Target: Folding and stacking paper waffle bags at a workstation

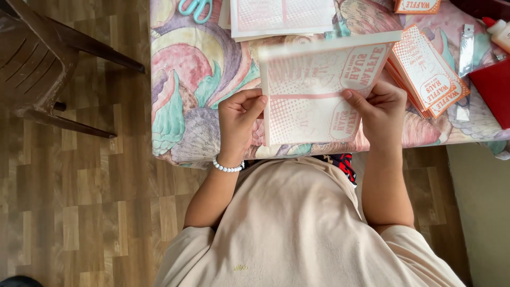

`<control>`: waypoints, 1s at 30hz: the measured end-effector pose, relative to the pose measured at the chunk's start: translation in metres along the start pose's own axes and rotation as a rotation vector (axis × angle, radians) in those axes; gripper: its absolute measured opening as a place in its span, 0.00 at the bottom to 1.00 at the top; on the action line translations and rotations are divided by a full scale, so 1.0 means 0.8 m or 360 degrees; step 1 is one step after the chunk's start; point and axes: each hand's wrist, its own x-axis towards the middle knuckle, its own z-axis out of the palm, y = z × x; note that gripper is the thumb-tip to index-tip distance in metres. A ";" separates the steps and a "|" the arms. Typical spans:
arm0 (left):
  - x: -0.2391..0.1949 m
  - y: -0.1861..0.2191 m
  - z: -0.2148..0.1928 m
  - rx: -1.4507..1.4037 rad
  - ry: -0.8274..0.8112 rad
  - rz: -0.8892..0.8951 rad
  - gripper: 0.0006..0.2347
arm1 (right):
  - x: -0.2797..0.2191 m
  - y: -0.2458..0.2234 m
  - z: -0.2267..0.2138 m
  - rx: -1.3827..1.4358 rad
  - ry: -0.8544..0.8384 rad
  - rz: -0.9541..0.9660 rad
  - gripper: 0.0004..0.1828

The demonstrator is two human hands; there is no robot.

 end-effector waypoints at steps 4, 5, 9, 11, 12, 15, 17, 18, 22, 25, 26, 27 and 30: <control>-0.004 0.012 0.011 -0.0077 0.0006 -0.0023 0.06 | 0.001 -0.009 -0.008 0.0027 -0.0046 -0.0007 0.12; -0.003 0.014 0.012 -0.0120 0.0006 -0.0037 0.06 | 0.002 -0.010 -0.012 0.0010 -0.0081 -0.0009 0.11; -0.002 0.043 0.024 -0.0096 0.0042 -0.0053 0.06 | 0.005 0.004 -0.043 -0.0392 -0.0228 -0.0279 0.25; 0.001 0.042 0.026 -0.0144 0.0021 0.0016 0.03 | -0.007 -0.040 -0.022 -0.0170 -0.0253 -0.0155 0.10; 0.003 0.041 0.027 -0.0193 -0.0001 0.0083 0.04 | -0.012 -0.062 -0.011 0.0050 -0.0277 -0.0027 0.08; 0.011 0.052 0.018 0.0043 -0.0138 0.0243 0.05 | 0.016 -0.055 -0.057 -0.0094 -0.1023 -0.0436 0.09; 0.026 0.054 0.008 0.0109 -0.0189 0.0260 0.07 | 0.042 -0.058 -0.072 0.0249 -0.1328 -0.0530 0.23; 0.034 0.054 0.003 0.0176 -0.0236 0.0271 0.10 | 0.056 -0.059 -0.079 0.0603 -0.1631 -0.0608 0.44; 0.053 0.097 0.024 0.0648 -0.0644 0.0602 0.10 | 0.063 -0.094 -0.018 0.0135 -0.1429 -0.0329 0.49; 0.061 0.114 0.053 0.0787 -0.1006 0.0886 0.07 | 0.055 -0.076 0.039 -0.0045 -0.1336 -0.0192 0.59; 0.062 0.116 0.060 0.0879 -0.0985 0.0898 0.06 | 0.050 -0.071 0.055 0.0084 -0.1300 -0.0028 0.59; 0.062 0.119 0.067 0.0972 -0.0960 0.0909 0.09 | 0.046 -0.065 0.071 0.0211 -0.1263 0.0137 0.59; 0.052 0.136 0.063 0.0637 -0.0847 0.0284 0.14 | 0.034 -0.075 0.073 0.0026 -0.0921 -0.0044 0.48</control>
